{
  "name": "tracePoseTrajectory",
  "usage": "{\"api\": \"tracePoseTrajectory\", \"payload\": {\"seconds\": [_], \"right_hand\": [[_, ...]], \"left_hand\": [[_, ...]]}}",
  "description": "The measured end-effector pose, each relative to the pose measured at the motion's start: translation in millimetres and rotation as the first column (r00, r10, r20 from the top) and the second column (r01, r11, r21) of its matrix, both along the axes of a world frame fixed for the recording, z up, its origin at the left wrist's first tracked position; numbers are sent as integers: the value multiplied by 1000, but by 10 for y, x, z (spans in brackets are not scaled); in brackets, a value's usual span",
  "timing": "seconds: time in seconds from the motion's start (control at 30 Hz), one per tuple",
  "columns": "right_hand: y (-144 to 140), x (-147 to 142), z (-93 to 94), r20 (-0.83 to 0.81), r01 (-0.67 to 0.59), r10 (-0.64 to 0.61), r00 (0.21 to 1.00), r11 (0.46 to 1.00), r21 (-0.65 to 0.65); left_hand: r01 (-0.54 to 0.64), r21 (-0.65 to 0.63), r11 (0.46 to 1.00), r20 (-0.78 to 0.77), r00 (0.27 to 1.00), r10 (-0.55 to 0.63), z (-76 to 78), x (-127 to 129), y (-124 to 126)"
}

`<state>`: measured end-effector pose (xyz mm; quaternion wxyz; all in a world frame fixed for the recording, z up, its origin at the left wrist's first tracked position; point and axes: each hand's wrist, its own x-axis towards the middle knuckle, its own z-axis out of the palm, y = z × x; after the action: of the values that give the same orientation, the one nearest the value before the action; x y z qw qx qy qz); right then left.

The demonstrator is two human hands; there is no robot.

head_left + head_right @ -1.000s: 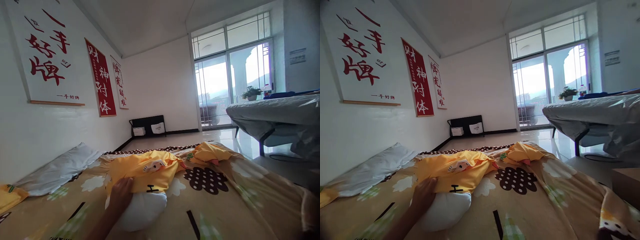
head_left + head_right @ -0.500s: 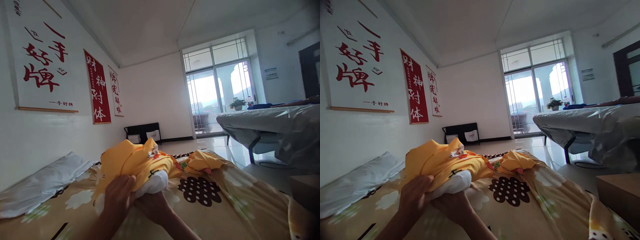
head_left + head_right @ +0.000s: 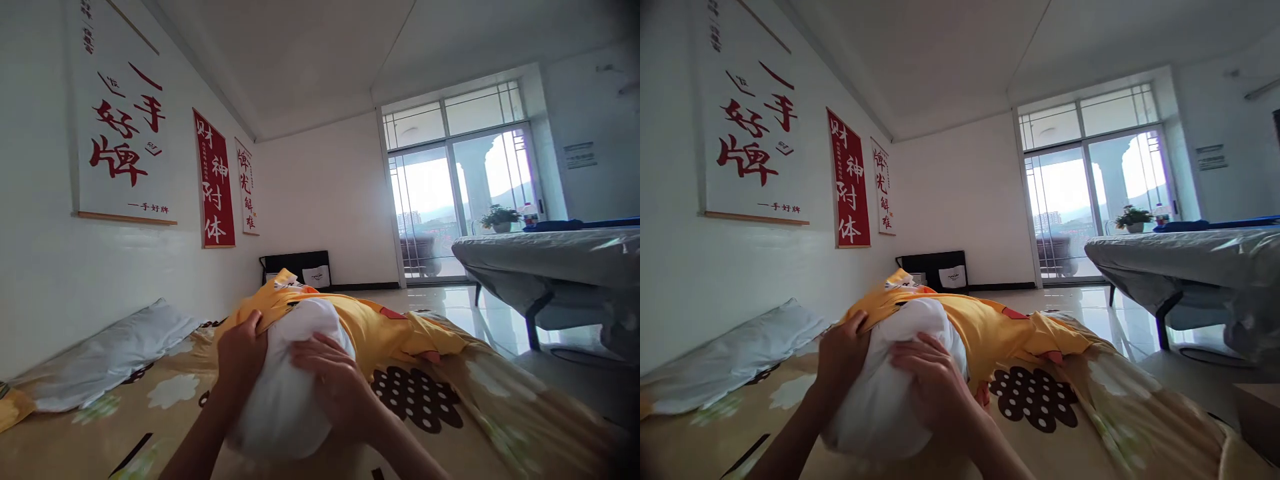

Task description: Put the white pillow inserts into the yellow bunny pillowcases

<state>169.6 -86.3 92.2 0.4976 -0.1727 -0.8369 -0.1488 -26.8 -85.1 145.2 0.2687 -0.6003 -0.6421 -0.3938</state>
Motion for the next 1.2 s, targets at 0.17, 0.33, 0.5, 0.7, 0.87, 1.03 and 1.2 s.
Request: {"api": "tracePoseTrajectory", "payload": {"seconds": [0.17,0.33,0.5,0.7,0.87,1.03,1.2], "right_hand": [[112,-58,-331,-57,281,-280,958,960,9],[44,-438,-386,162,225,-199,967,961,-160],[120,-651,-265,41,276,-274,961,935,-224],[332,-436,-35,-179,370,-427,886,886,-281],[350,-249,53,-238,490,-563,792,817,-303],[75,-437,-130,-350,630,-547,761,751,198],[-37,-507,-241,-227,472,-415,881,803,364]], "left_hand": [[-48,-132,990,-89,995,36,-7,-134,95],[-3,-154,988,-167,986,-23,-28,60,-110],[110,-121,986,-324,935,-144,-202,264,-222],[226,292,929,-507,861,-51,-236,36,-57],[181,470,864,-400,916,26,-193,-165,302],[255,512,821,-317,944,-96,-145,-43,475],[399,454,797,-322,907,-271,-83,147,365]]}}
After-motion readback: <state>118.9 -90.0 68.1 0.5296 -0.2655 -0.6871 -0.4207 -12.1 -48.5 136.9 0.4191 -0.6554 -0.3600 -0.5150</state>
